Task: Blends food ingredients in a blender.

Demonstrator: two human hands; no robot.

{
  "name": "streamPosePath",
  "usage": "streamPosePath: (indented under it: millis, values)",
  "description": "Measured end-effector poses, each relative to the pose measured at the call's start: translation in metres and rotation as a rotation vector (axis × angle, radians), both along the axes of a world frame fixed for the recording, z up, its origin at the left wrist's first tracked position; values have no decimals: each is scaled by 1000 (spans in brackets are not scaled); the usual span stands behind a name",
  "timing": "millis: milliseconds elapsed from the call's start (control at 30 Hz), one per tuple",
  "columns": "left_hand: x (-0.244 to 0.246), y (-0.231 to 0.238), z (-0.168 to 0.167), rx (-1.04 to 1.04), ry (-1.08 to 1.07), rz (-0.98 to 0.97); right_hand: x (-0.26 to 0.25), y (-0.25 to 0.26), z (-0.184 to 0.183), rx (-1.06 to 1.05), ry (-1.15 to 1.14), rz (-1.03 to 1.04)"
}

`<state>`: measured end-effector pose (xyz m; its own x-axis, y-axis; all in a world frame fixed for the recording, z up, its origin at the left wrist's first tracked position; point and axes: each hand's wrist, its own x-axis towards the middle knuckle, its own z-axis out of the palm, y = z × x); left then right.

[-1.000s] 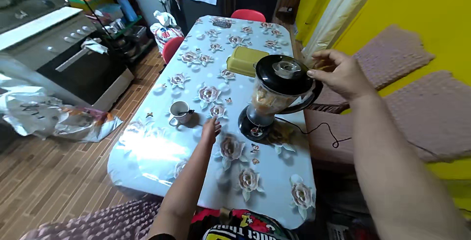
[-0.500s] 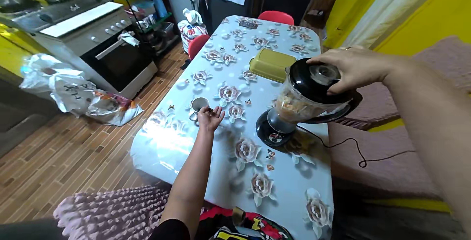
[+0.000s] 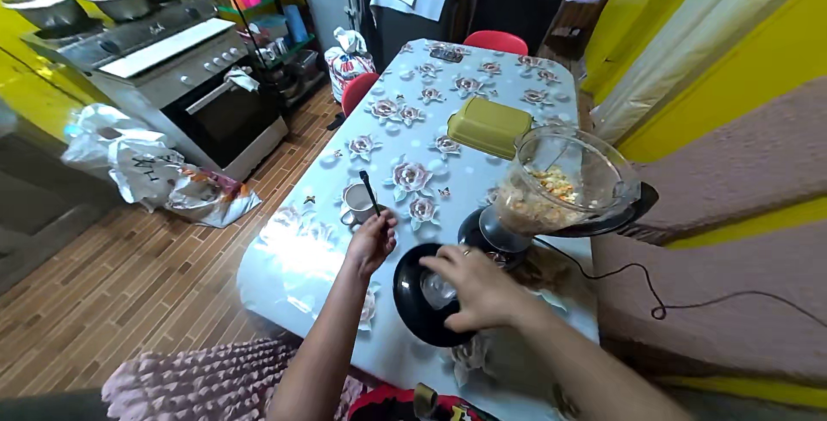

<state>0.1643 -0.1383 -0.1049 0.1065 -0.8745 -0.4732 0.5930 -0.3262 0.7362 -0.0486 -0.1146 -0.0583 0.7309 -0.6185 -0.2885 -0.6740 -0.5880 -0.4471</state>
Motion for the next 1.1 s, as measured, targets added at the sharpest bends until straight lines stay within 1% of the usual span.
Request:
streamPosePath:
  millis: [67,133,233,300,367,400,467,500,567,633,700,767,833,900,967,1100]
  values:
    - [-8,19,4,-36,-119,-78,9,-7,-63,138,97,-93]
    - [-18,35,3,-89,-192,-178,9,-6,-106,167,145,-169]
    - [-30,49,-8,-171,-200,-290,4,-3,-139,157,172,-244]
    - [-40,54,-15,-181,-177,-328,1,-2,-147,156,171,-276]
    - [-50,60,-17,-193,-200,-375,-2,-3,-136,194,107,-308]
    - [-54,64,-18,-212,-228,-407,-4,-2,-124,219,1,-339]
    - [-63,72,-18,-294,-300,-458,-7,4,-92,270,-338,-436]
    - [-68,76,-18,-373,-327,-459,-8,9,-75,278,-493,-461]
    - [-76,81,-15,-583,-352,-386,-13,21,-49,244,-704,-463]
    - [-82,81,-5,-761,-368,-295,-18,31,-32,271,-859,-483]
    - [-88,79,9,-860,-395,-234,-24,36,-16,291,-1021,-515]
    - [-91,77,19,-921,-468,-226,-32,36,-7,295,-1155,-541]
    - [-93,75,25,-952,-550,-250,-37,37,4,262,-1206,-530]
    - [-99,76,27,-987,-586,-275,-35,43,17,149,-1154,-535]
    - [-105,78,27,-1023,-562,-282,-29,48,26,41,-1113,-549]
    - [-113,81,31,-1074,-451,-282,-32,46,48,11,-999,-526]
